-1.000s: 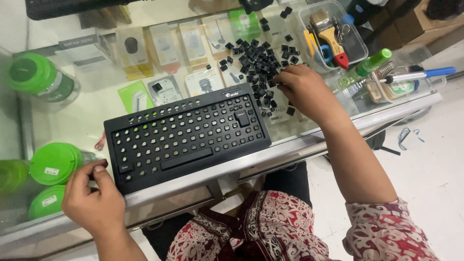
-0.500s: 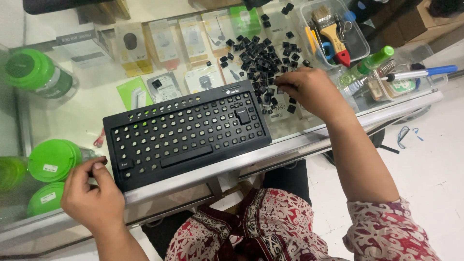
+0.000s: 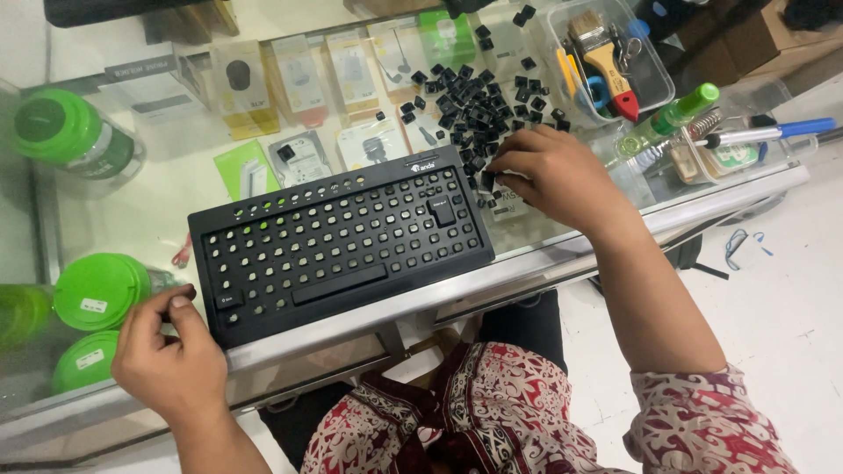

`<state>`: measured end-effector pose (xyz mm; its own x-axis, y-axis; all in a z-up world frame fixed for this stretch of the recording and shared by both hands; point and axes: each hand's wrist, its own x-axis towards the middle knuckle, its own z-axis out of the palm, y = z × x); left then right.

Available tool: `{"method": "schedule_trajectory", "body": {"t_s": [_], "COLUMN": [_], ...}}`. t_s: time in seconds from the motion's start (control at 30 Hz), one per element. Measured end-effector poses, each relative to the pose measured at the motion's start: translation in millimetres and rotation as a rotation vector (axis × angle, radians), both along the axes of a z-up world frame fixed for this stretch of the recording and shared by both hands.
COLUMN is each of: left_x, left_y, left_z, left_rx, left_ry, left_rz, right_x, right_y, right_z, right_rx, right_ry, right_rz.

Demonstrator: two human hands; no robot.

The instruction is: The person assembles a keyboard by inserting keycaps into the keyboard base. They pick keycaps from a pile on the counter and place them into the corresponding slots on the keyboard, working systematically across the layout.

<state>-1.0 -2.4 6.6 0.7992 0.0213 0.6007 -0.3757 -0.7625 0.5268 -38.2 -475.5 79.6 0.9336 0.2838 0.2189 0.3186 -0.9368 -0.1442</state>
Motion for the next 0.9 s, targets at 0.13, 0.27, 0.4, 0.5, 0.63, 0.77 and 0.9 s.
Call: {"method": "schedule_trajectory", "body": {"t_s": [0.13,0.27,0.4,0.5,0.63,0.77,0.9], "left_x": [0.0,-0.2,-0.1,0.8,-0.9,-0.4,-0.2], "left_y": [0.9,-0.1,0.4,0.2,-1.3,-1.7,-1.1], "left_z": [-1.4,0.4,-0.6,-0.9,2.7,3.5,3.1], "left_rx": [0.012,-0.007,0.0,-0.004,-0.009,-0.02,-0.016], "left_ry": [0.008,0.017,0.0,0.004,0.019,0.012,0.017], "left_rz": [0.009,0.007,-0.005,0.0,0.003,0.002,0.005], "right_x": [-1.7,2.3,12.1,20.4,28.0,30.8,32.0], "right_y": [-4.0,-4.1,-0.1,-0.2,0.9,-2.6,-8.2], "right_z": [3.2,9.6,7.5,-1.0,-3.0,-1.8,3.0], "right_rx": [-0.026,0.072,-0.015,-0.091,-0.088,-0.101,-0.067], "right_ry": [0.029,0.06,-0.003,0.009,0.009,-0.036,0.04], "right_rz": [-0.059,-0.105,-0.14,-0.178,-0.202,-0.161,-0.145]}}
